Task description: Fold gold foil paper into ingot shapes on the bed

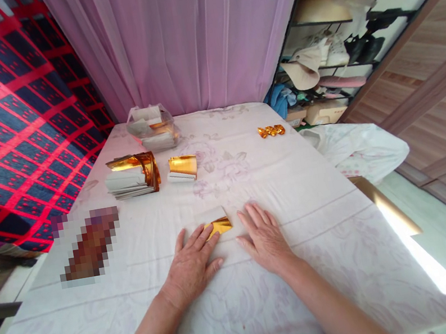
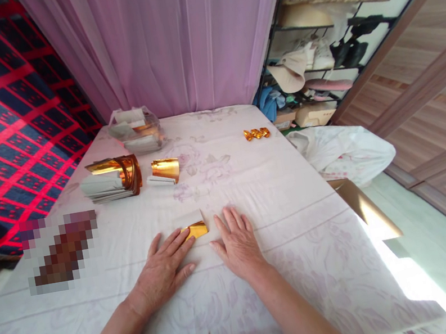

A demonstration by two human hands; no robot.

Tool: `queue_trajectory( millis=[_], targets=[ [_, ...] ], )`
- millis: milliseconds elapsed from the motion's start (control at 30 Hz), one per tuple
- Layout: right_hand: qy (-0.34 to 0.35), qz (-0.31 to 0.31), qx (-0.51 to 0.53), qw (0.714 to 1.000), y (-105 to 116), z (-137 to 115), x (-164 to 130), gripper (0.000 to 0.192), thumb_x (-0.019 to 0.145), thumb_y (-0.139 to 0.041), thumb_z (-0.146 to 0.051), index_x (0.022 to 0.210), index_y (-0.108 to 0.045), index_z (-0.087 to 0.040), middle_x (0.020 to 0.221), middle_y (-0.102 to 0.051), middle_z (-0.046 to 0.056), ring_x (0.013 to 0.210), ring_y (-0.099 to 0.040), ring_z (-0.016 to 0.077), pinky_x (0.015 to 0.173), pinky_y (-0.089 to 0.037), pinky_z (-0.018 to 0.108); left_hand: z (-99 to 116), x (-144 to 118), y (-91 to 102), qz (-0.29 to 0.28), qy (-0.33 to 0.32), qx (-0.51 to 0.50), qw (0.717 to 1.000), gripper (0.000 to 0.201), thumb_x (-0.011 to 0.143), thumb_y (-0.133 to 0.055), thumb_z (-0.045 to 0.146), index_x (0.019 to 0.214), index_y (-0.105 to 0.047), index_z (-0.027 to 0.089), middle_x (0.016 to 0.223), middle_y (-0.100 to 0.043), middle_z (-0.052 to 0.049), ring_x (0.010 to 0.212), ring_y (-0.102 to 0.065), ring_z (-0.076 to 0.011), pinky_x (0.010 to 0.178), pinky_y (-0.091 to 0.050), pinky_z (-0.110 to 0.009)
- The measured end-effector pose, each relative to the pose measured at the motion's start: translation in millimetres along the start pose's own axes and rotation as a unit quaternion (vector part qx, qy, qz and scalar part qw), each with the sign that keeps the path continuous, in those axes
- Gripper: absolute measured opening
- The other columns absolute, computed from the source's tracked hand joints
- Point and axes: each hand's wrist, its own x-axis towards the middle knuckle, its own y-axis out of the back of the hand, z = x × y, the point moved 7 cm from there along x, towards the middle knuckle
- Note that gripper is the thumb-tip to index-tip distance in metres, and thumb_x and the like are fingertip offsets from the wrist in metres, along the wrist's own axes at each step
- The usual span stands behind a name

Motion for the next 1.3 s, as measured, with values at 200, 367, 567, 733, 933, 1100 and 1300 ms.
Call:
queue_trajectory(
  millis=[200,367,567,733,933,1100,1300],
  targets=[
    [0.098,0.062,0.103,0.988,24.6,-18.4,11.5,0.030,0.091,-0.049,-0.015,0.116,-0.066,-0.021,0.124,-0.062,0.009,0.111,-0.055,0.0227,0.094,-0.044,0.038,10.5,12.6,6.2,0.022,0.043,-0.066,0.997,0.054,0.089,-0.046,0.017,0.143,-0.039,0.020,0.143,-0.050,-0.011,0.133,-0.045,-0.0257,0.105,-0.034,-0.048],
    [0.159,0.027,0.136,0.977,17.2,-34.7,20.2,0.029,0.084,-0.057,-0.007,0.108,-0.068,-0.020,0.110,-0.068,0.006,0.098,-0.059,0.0210,0.084,-0.048,0.037,9.1,21.0,8.3,0.030,0.079,-0.123,0.989,0.055,0.084,-0.042,0.006,0.136,-0.044,0.023,0.140,-0.054,-0.009,0.126,-0.052,-0.0217,0.098,-0.041,-0.043],
    [0.165,0.026,0.153,0.974,5.1,-33.1,24.9,0.022,0.085,-0.060,-0.010,0.103,-0.069,-0.020,0.107,-0.069,0.005,0.095,-0.059,0.0208,0.086,-0.049,0.037,-4.2,20.6,12.9,0.078,0.071,-0.150,0.983,0.033,0.086,-0.053,0.012,0.117,-0.059,0.022,0.115,-0.069,-0.006,0.106,-0.063,-0.0216,0.092,-0.047,-0.040],
    [0.155,0.052,0.157,0.974,3.6,-29.6,24.6,0.018,0.088,-0.059,-0.014,0.101,-0.070,-0.021,0.106,-0.069,0.005,0.095,-0.060,0.0211,0.086,-0.049,0.038,-7.1,19.1,20.7,0.111,0.036,-0.122,0.986,0.015,0.091,-0.057,0.024,0.102,-0.067,0.022,0.103,-0.072,-0.004,0.094,-0.066,-0.0211,0.084,-0.049,-0.038],
    [0.139,0.058,0.128,0.980,10.4,-38.0,19.6,0.019,0.088,-0.061,-0.016,0.104,-0.068,-0.023,0.105,-0.067,0.005,0.095,-0.058,0.0205,0.085,-0.046,0.036,-2.7,20.7,22.5,0.121,0.036,-0.103,0.987,0.020,0.095,-0.052,0.029,0.099,-0.070,0.022,0.099,-0.073,-0.005,0.090,-0.066,-0.0194,0.082,-0.049,-0.037],
    [0.120,0.054,0.112,0.985,8.5,-41.6,18.8,0.011,0.089,-0.060,-0.019,0.091,-0.071,-0.022,0.088,-0.064,0.004,0.083,-0.057,0.0176,0.076,-0.046,0.031,0.7,22.2,21.2,0.108,0.049,-0.103,0.988,0.021,0.095,-0.052,0.031,0.096,-0.071,0.023,0.096,-0.073,-0.004,0.088,-0.065,-0.0195,0.082,-0.048,-0.038],
    [0.102,0.052,0.138,0.984,5.4,-35.6,19.7,0.016,0.091,-0.055,-0.017,0.087,-0.070,-0.021,0.085,-0.064,0.004,0.083,-0.058,0.0167,0.078,-0.047,0.029,-5.8,18.3,24.5,0.116,0.075,-0.088,0.987,0.016,0.091,-0.057,0.029,0.097,-0.072,0.024,0.101,-0.072,-0.004,0.093,-0.063,-0.0216,0.083,-0.047,-0.040]
  ],
)
